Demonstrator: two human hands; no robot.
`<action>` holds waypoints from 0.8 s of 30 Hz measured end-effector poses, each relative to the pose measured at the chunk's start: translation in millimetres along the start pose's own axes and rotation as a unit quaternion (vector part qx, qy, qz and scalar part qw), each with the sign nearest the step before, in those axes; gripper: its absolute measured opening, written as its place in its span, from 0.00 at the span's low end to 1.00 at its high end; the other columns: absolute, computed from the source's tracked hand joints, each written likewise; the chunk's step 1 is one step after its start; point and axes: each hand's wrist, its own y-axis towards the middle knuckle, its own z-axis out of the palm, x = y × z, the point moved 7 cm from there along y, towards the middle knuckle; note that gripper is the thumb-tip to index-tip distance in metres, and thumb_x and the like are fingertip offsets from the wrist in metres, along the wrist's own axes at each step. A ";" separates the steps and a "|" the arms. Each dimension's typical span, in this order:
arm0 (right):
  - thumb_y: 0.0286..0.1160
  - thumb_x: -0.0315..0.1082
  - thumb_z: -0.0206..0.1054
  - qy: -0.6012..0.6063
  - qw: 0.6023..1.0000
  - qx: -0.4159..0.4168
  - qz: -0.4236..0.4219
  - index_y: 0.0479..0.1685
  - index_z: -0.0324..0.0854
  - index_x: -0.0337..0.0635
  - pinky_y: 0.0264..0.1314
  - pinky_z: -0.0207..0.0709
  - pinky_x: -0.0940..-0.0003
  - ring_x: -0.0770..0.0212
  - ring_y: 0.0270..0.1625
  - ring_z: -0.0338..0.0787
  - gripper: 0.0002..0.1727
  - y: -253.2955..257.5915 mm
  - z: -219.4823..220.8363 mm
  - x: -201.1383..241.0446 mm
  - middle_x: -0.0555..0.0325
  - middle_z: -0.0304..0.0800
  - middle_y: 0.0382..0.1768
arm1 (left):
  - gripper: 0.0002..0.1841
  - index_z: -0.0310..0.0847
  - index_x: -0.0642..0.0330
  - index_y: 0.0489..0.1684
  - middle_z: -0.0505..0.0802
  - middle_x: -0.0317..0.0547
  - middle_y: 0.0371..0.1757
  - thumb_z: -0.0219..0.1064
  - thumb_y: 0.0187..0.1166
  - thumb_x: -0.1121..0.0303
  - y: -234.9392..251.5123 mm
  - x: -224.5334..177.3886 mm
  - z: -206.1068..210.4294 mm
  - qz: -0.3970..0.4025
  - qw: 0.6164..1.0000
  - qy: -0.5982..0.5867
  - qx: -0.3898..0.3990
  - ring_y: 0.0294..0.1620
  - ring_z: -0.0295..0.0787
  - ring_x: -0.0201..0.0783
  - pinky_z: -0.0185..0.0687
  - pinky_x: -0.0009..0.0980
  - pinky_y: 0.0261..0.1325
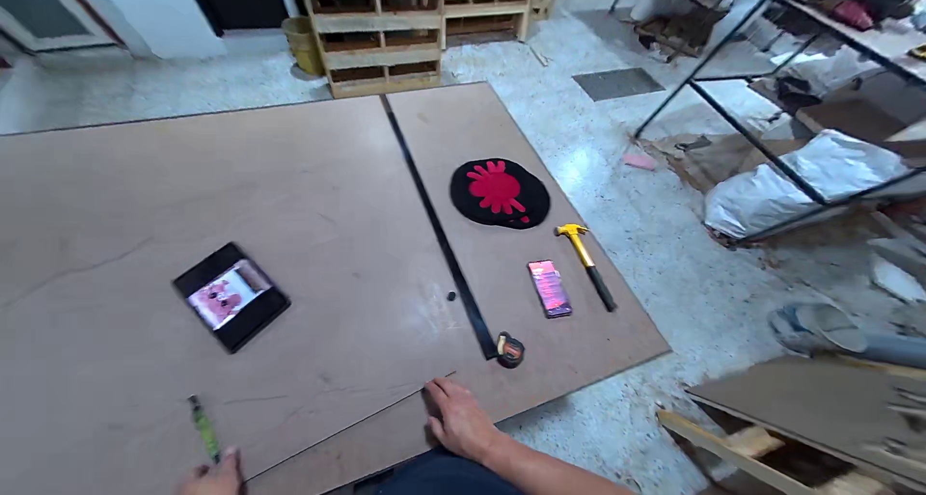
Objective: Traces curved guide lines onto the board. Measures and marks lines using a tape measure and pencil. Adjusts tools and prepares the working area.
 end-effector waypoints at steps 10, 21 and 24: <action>0.73 0.57 0.68 -0.050 0.976 -0.019 0.211 0.93 0.59 0.45 0.76 0.78 0.46 0.37 0.81 0.77 0.48 28.3 72.5 83.0 0.35 0.48 0.93 | 0.20 0.90 0.61 0.52 0.94 0.57 0.53 0.65 0.82 0.51 65.7 16.8 -30.8 0.064 0.978 0.056 0.189 0.61 0.91 0.55 0.82 0.60 0.66; 0.78 0.60 0.64 0.023 0.974 -0.073 0.212 0.92 0.60 0.40 0.85 0.68 0.45 0.43 0.87 0.71 0.47 49.7 50.0 90.3 0.39 0.63 0.89 | 0.08 0.78 0.70 0.53 0.95 0.54 0.31 0.56 0.89 0.74 70.0 50.5 -48.1 0.076 0.903 -0.363 0.217 0.26 0.95 0.45 0.94 0.39 0.32; 0.81 0.59 0.62 0.066 0.976 -0.077 0.191 0.91 0.60 0.41 0.86 0.67 0.46 0.47 0.85 0.75 0.44 71.3 28.7 104.2 0.43 0.71 0.85 | 0.17 0.80 0.69 0.59 0.97 0.54 0.39 0.50 0.96 0.63 78.3 53.3 -49.8 0.072 0.894 -0.401 0.189 0.36 0.99 0.46 0.96 0.41 0.43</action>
